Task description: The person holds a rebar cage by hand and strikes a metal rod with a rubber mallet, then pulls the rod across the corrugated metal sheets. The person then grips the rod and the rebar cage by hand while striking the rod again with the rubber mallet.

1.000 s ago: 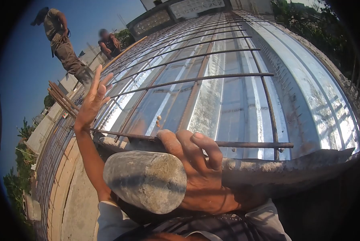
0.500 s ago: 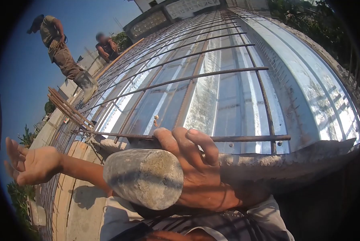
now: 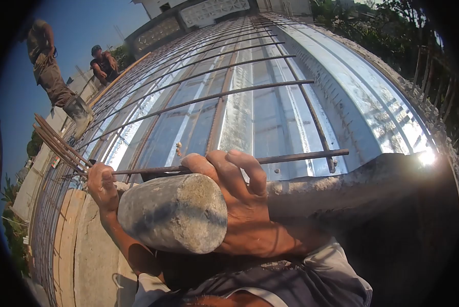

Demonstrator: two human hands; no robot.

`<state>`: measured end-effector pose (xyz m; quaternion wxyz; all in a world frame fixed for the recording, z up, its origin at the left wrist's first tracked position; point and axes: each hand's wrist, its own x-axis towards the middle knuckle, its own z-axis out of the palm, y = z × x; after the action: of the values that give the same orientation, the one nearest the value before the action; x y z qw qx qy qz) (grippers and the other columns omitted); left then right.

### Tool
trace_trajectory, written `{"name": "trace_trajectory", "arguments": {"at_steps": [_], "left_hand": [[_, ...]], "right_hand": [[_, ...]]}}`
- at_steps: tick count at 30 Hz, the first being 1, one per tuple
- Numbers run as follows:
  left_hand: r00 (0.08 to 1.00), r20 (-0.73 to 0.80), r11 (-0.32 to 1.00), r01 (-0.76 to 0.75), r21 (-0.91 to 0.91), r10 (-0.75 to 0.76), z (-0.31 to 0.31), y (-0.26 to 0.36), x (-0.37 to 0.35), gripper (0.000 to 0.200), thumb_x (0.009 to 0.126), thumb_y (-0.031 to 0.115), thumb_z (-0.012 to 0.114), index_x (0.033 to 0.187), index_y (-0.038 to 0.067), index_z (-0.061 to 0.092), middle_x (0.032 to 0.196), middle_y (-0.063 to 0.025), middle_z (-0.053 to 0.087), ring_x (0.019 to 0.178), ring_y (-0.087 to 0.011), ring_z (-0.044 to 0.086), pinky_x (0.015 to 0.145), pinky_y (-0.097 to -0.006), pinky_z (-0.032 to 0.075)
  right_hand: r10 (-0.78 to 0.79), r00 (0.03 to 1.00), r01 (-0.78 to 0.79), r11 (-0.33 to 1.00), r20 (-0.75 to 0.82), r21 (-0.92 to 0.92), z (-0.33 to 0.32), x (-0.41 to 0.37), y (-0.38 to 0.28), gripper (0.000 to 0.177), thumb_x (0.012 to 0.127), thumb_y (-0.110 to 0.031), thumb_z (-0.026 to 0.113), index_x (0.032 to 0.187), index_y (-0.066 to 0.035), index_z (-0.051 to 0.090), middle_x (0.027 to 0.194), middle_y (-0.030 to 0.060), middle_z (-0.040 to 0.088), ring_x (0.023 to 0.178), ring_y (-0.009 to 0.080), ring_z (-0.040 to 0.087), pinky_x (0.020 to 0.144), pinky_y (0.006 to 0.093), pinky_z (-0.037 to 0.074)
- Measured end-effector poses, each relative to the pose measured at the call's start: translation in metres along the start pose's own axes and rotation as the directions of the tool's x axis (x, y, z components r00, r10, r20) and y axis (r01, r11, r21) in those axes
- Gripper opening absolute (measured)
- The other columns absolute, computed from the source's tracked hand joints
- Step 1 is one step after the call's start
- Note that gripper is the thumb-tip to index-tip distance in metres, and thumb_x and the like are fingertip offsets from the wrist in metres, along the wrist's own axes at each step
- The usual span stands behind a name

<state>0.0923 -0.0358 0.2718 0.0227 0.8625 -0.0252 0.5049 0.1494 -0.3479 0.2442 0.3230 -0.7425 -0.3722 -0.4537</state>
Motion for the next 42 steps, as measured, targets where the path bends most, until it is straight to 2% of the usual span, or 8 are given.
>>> {"name": "trace_trajectory", "arguments": {"at_steps": [11, 16, 25, 30, 33, 36, 40, 42], "left_hand": [[0.957, -0.211, 0.98, -0.185, 0.077, 0.198, 0.022, -0.019, -0.008, 0.052, 0.107, 0.037, 0.032, 0.071, 0.002, 0.044, 0.067, -0.0134, 0.044, 0.063, -0.0336, 0.043, 0.067, -0.0451, 0.037], [0.97, -0.175, 0.981, -0.151, 0.124, 0.172, 0.022, -0.028, -0.013, 0.056, 0.108, 0.039, 0.027, 0.072, 0.0, 0.045, 0.068, -0.014, 0.042, 0.067, -0.0373, 0.046, 0.083, -0.0525, 0.041], [0.975, -0.219, 0.981, -0.001, 0.193, 0.044, 0.028, -0.039, -0.024, 0.056, 0.109, 0.04, 0.021, 0.074, 0.006, 0.047, 0.07, -0.0087, 0.049, 0.07, -0.0262, 0.051, 0.107, -0.0564, 0.035], [0.945, -0.303, 0.984, -0.074, 0.161, 0.12, 0.031, -0.036, -0.02, 0.055, 0.107, 0.044, 0.033, 0.083, 0.0, 0.053, 0.078, -0.0125, 0.051, 0.077, -0.0263, 0.05, 0.081, -0.046, 0.038], [0.972, -0.235, 0.997, 0.015, 0.074, 0.003, 0.027, -0.05, -0.03, 0.055, 0.106, 0.046, 0.038, 0.085, -0.002, 0.055, 0.08, -0.0126, 0.05, 0.077, -0.025, 0.049, 0.072, -0.0392, 0.038], [0.973, -0.229, 0.997, 0.039, 0.063, -0.023, 0.023, -0.049, -0.029, 0.055, 0.106, 0.045, 0.038, 0.083, -0.001, 0.054, 0.079, -0.0115, 0.049, 0.075, -0.0244, 0.048, 0.071, -0.0385, 0.038], [0.975, -0.201, 0.993, 0.11, 0.043, -0.099, 0.023, -0.04, -0.022, 0.055, 0.107, 0.044, 0.034, 0.078, -0.001, 0.048, 0.074, -0.0119, 0.044, 0.071, -0.0278, 0.045, 0.074, -0.0427, 0.039], [0.96, -0.252, 0.99, 0.139, 0.034, -0.126, 0.025, -0.036, -0.02, 0.056, 0.107, 0.044, 0.034, 0.077, -0.001, 0.046, 0.074, -0.0114, 0.043, 0.071, -0.0284, 0.045, 0.076, -0.0432, 0.041]], "right_hand": [[0.061, 0.998, -0.064, 0.992, 0.028, 0.105, -0.009, 0.002, -0.001, 0.042, 0.07, -0.044, 0.067, 0.103, -0.019, 0.068, 0.121, -0.0002, 0.059, 0.113, 0.0162, 0.056, 0.114, 0.0413, 0.019], [-0.004, 0.997, -0.015, 0.97, 0.079, 0.241, -0.008, -0.005, 0.004, 0.047, 0.077, -0.04, 0.065, 0.113, -0.009, 0.068, 0.131, 0.0182, 0.049, 0.124, 0.0327, 0.047, 0.115, 0.0499, 0.021], [0.044, 0.998, -0.04, 0.995, -0.041, 0.096, 0.002, -0.004, 0.001, 0.036, 0.074, -0.042, 0.061, 0.1, -0.019, 0.067, 0.124, 0.0056, 0.056, 0.116, 0.0192, 0.055, 0.114, 0.0431, 0.019], [0.039, 0.999, -0.034, 0.975, -0.018, 0.22, 0.004, -0.007, -0.002, 0.049, 0.077, -0.041, 0.06, 0.106, -0.003, 0.069, 0.128, 0.0178, 0.051, 0.127, 0.0319, 0.047, 0.12, 0.0498, 0.014], [0.062, 0.997, -0.064, 0.998, 0.043, 0.026, -0.003, -0.002, -0.006, 0.03, 0.078, -0.039, 0.059, 0.098, -0.019, 0.069, 0.131, 0.0026, 0.055, 0.123, 0.0197, 0.052, 0.118, 0.0453, 0.02], [0.052, 0.998, -0.056, 0.969, 0.022, 0.241, -0.016, -0.008, -0.03, 0.037, 0.08, -0.033, 0.06, 0.11, -0.012, 0.067, 0.139, 0.0048, 0.052, 0.132, 0.0239, 0.046, 0.118, 0.049, 0.031], [-0.305, 0.512, -0.703, 0.389, 0.803, 0.596, -0.04, -0.014, -0.039, 0.03, 0.089, -0.021, 0.059, 0.113, -0.004, 0.064, 0.128, 0.0126, 0.057, 0.122, 0.0286, 0.056, 0.106, 0.0417, 0.045], [-0.548, 0.365, -0.58, 0.499, 0.753, 0.644, 0.005, -0.051, -0.052, 0.028, 0.083, -0.02, 0.063, 0.105, -0.002, 0.066, 0.124, 0.0151, 0.059, 0.117, 0.0296, 0.058, 0.1, 0.0438, 0.048]]}}
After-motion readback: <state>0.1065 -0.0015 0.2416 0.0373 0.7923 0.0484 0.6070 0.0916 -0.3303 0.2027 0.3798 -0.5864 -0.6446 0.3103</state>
